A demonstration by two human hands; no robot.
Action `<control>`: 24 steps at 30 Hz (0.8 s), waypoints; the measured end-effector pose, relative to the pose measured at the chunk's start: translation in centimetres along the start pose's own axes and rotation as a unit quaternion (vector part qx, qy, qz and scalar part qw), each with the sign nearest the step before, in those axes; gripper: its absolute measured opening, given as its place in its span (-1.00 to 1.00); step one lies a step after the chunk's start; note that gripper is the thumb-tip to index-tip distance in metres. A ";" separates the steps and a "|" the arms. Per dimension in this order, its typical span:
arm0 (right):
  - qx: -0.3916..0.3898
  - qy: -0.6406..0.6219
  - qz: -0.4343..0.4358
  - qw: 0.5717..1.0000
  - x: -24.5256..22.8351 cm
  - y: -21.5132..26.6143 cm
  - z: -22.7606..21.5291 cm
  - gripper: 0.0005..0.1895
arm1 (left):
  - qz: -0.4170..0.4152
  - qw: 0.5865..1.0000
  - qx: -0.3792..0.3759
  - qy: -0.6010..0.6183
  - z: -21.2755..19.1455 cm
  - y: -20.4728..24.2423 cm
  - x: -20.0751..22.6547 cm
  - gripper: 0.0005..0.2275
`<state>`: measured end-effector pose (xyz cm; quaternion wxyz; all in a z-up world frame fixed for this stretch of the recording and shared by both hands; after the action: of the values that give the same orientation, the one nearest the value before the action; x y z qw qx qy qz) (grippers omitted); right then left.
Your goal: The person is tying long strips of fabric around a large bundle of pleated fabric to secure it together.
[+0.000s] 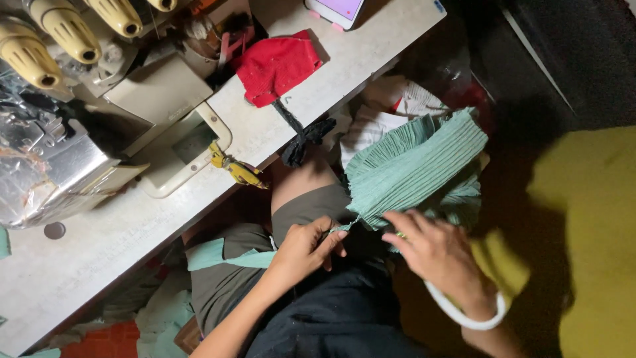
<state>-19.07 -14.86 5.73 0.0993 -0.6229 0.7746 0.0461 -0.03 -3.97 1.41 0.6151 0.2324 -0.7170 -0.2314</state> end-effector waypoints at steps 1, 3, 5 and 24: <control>0.000 0.000 0.000 1.000 -0.6 -0.4 0.0 -0.66 | 0.000 1.000 0.000 0.000 0.1 0.0 -0.1 -0.73; 0.015 0.028 0.003 1.000 -1.9 -1.1 -0.3 -0.69 | 0.010 1.000 -0.001 0.011 0.3 0.1 -0.2 -0.76; 0.021 0.033 -0.003 0.999 -2.1 -1.5 0.3 -0.74 | 0.027 1.000 -0.001 0.011 0.4 0.4 -0.2 -0.76; 0.323 -0.320 0.040 0.890 -0.6 0.6 -2.7 -0.97 | 0.122 0.991 -0.048 -0.026 0.6 2.3 1.4 -0.60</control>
<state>-19.79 -14.66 8.46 0.5355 -0.4764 0.6973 -0.0055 -0.97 -2.99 3.82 0.6301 0.1073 -0.7441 -0.1944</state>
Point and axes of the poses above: each hand's wrist, its own y-axis away from the middle knuckle, its own z-axis out of the palm, x = y × z, the point moved 2 cm from there along -y, towards the middle knuckle, and after that the axes turned 14 degrees about -z, right-handed, at the moved point
